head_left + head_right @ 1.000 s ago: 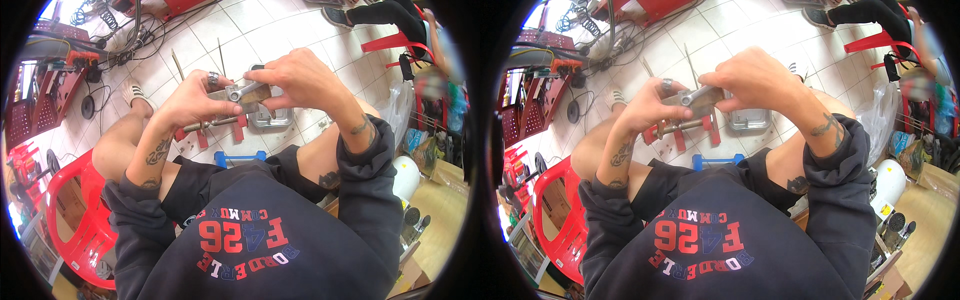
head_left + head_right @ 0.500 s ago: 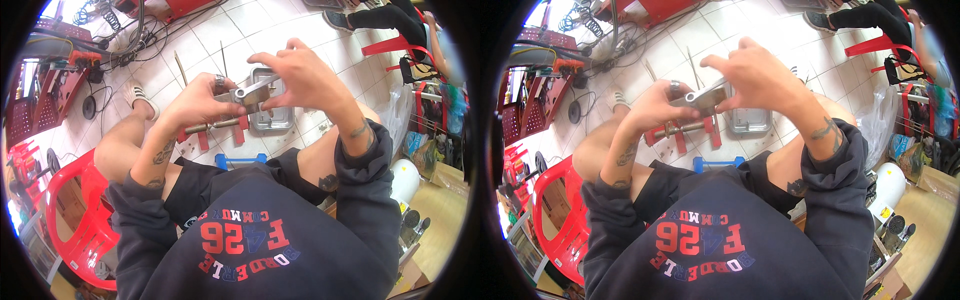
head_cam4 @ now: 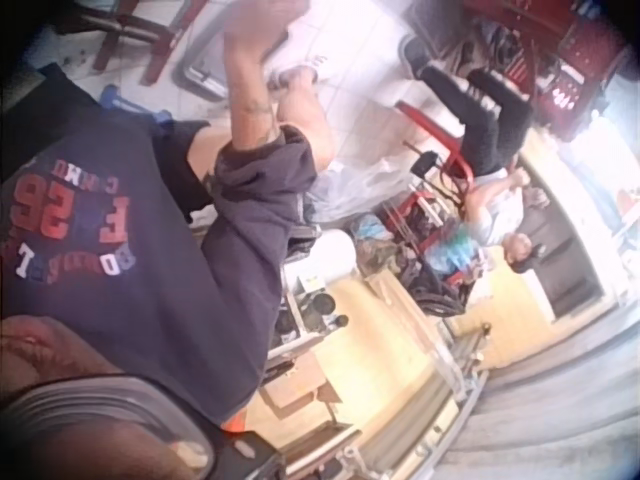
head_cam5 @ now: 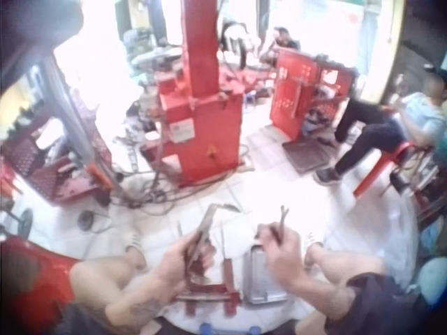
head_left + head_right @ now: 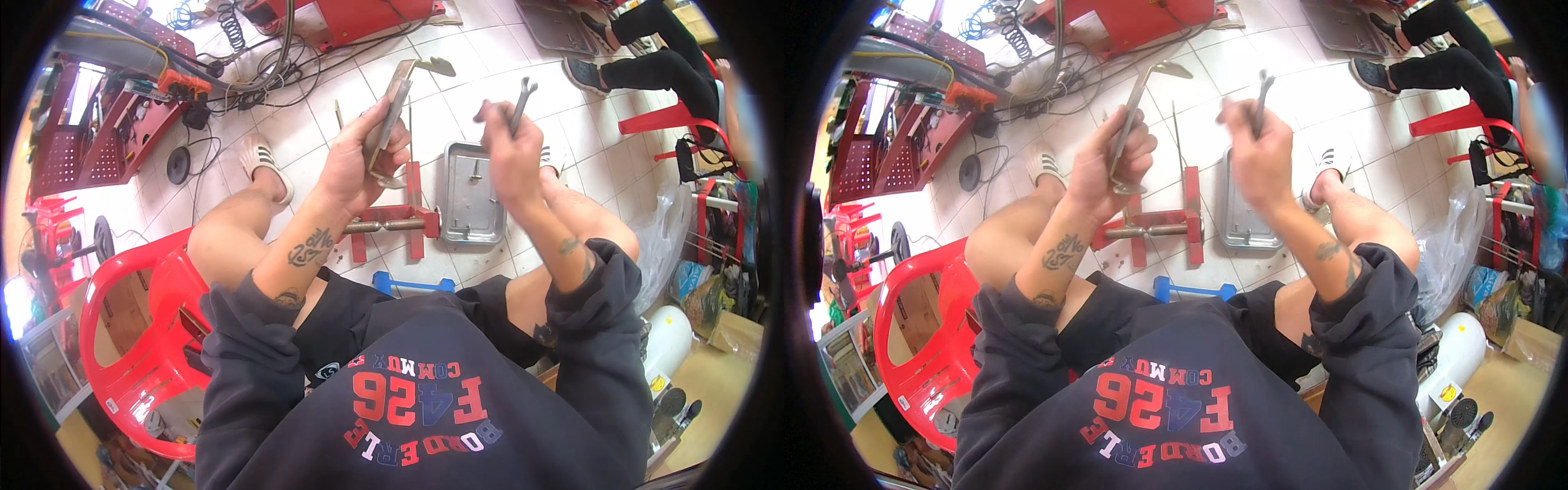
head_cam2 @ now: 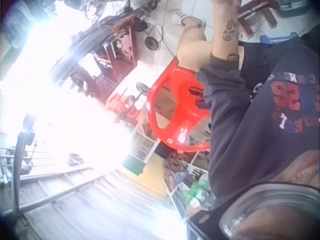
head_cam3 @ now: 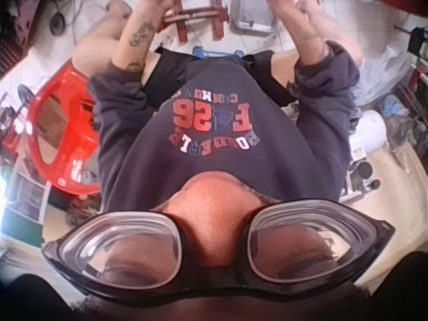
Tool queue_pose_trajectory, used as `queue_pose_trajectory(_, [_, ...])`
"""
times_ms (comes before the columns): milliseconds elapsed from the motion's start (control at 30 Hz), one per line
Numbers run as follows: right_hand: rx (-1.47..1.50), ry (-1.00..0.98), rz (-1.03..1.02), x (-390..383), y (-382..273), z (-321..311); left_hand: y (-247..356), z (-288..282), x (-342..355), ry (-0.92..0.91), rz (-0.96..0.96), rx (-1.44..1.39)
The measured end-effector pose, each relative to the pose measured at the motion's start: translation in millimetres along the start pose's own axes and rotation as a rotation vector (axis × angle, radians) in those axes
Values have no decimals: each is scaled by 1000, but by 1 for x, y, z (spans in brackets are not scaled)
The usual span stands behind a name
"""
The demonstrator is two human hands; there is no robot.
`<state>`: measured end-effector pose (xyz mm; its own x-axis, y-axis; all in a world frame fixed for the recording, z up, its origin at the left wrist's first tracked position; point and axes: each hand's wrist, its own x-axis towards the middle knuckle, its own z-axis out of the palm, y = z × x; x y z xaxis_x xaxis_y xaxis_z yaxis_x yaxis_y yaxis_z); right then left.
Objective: The person sits on the floor and uses a wrench to tighten a bolt on a metal mechanical part. They repeatedly adjust the part and the wrench, occasionally looking around the workshop.
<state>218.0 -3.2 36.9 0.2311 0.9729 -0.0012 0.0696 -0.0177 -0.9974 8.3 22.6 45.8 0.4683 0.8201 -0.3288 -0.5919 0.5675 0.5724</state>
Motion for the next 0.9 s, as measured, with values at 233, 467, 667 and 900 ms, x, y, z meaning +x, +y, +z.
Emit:
queue_pose_trajectory(233, [-298,-288,-445,-15,-9,34,-13,-2,3,113,44,-81])
queue_pose_trajectory(467, [-321,-317,-444,-5,4,44,-10,6,1,141,75,-53])
queue_pose_trajectory(667, [-365,-197,-326,-14,-16,57,-20,-1,-4,87,25,-47])
queue_pose_trajectory(900, [-147,-183,-300,-3,-24,48,5,33,-8,141,78,-39])
